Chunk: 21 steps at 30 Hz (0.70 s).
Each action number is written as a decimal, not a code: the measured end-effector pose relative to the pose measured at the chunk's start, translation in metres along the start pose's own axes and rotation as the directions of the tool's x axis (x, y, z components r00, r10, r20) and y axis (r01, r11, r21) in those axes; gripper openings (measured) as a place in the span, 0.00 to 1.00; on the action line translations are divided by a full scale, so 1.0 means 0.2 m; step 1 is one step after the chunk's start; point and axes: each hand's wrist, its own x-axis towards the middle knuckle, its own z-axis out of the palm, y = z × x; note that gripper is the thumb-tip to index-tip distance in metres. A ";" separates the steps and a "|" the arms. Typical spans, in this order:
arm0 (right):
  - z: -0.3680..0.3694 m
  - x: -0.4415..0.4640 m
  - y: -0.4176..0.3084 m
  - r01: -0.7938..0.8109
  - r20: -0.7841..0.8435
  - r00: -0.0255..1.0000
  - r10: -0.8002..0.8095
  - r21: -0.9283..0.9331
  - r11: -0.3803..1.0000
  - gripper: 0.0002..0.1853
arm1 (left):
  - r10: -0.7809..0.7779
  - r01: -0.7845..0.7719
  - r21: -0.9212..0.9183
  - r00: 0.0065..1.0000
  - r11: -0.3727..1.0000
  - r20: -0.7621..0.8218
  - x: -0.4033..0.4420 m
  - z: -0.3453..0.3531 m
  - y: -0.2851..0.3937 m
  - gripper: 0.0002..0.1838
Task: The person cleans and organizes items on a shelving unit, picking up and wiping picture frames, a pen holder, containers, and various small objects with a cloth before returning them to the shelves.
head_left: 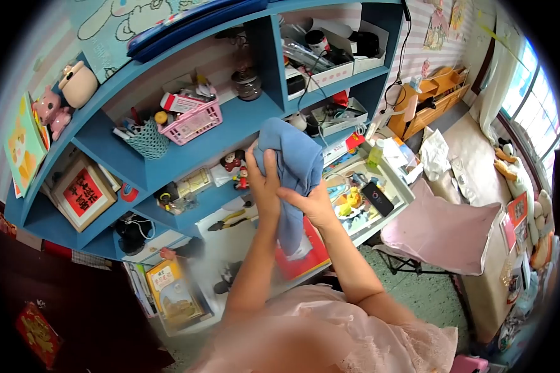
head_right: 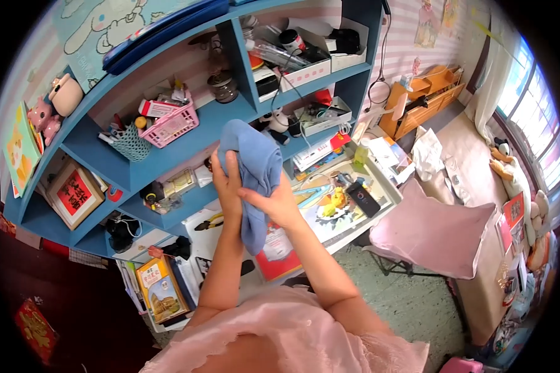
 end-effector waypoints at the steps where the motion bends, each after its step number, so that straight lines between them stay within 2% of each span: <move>1: -0.06 0.02 0.00 -0.004 0.011 1.000 0.004 -0.004 1.000 0.34 | -0.007 0.007 -0.012 0.999 1.000 0.032 0.01 0.03 -0.01 0.19; 2: -0.13 0.04 0.01 -0.046 -0.035 0.998 0.045 -0.029 0.998 0.34 | -0.004 0.004 -0.012 1.000 1.000 0.018 0.03 0.06 -0.04 0.19; 4: -0.27 0.10 -0.01 -0.093 -0.064 0.994 0.090 -0.051 0.994 0.34 | 0.063 -0.068 0.030 0.988 0.997 0.142 0.09 0.15 -0.04 0.18; 5: -0.35 0.13 -0.03 -0.120 -0.107 0.987 0.122 0.030 0.992 0.33 | 0.192 -0.214 0.153 0.970 0.965 0.147 0.11 0.21 -0.03 0.16; 6: -0.43 0.19 -0.06 -0.134 -0.142 0.979 0.149 0.107 0.985 0.32 | 0.203 -0.221 0.154 0.971 0.963 0.127 0.16 0.30 -0.04 0.16; 8: -0.61 0.27 -0.13 -0.147 -0.178 0.971 0.161 0.091 0.985 0.30 | 0.029 -0.028 -0.019 0.999 0.999 0.036 0.21 0.47 -0.09 0.15; 9: -0.69 0.30 -0.20 -0.133 -0.210 0.965 0.157 0.123 0.983 0.29 | 0.050 -0.047 0.068 0.998 0.997 -0.041 0.25 0.57 -0.11 0.18; 10: -0.76 0.33 -0.26 -0.119 -0.244 0.957 0.155 0.156 0.980 0.28 | 0.092 -0.072 0.195 0.991 0.978 -0.093 0.29 0.65 -0.15 0.26; 12: -0.94 0.40 -0.33 -0.079 -0.326 0.935 0.142 0.197 0.977 0.27 | 0.141 -0.084 0.323 0.977 0.943 -0.158 0.36 0.80 -0.26 0.32; 13: -1.01 0.43 -0.37 -0.060 -0.343 0.932 0.118 0.173 0.983 0.27 | 0.260 -0.137 0.539 0.952 0.831 -0.159 0.40 0.86 -0.29 0.37; 14: -1.07 0.45 -0.40 -0.039 -0.358 0.929 0.091 0.150 0.988 0.27 | 0.258 -0.124 0.542 0.950 0.831 -0.178 0.42 0.90 -0.32 0.37; 16: -1.13 0.49 -0.46 -0.011 -0.360 0.930 0.072 0.170 0.985 0.27 | 0.213 0.038 0.673 0.934 0.739 -0.288 0.45 0.99 -0.28 0.35; 18: -1.17 0.52 -0.48 0.020 -0.363 0.931 0.045 0.173 0.985 0.27 | 0.290 0.021 0.725 0.908 0.688 -0.302 0.50 0.97 -0.33 0.28; 21: -1.24 0.54 -0.47 -0.057 -0.373 0.918 0.137 0.217 0.974 0.27 | 0.209 0.034 0.776 0.955 0.630 -0.211 0.52 0.89 -0.31 0.19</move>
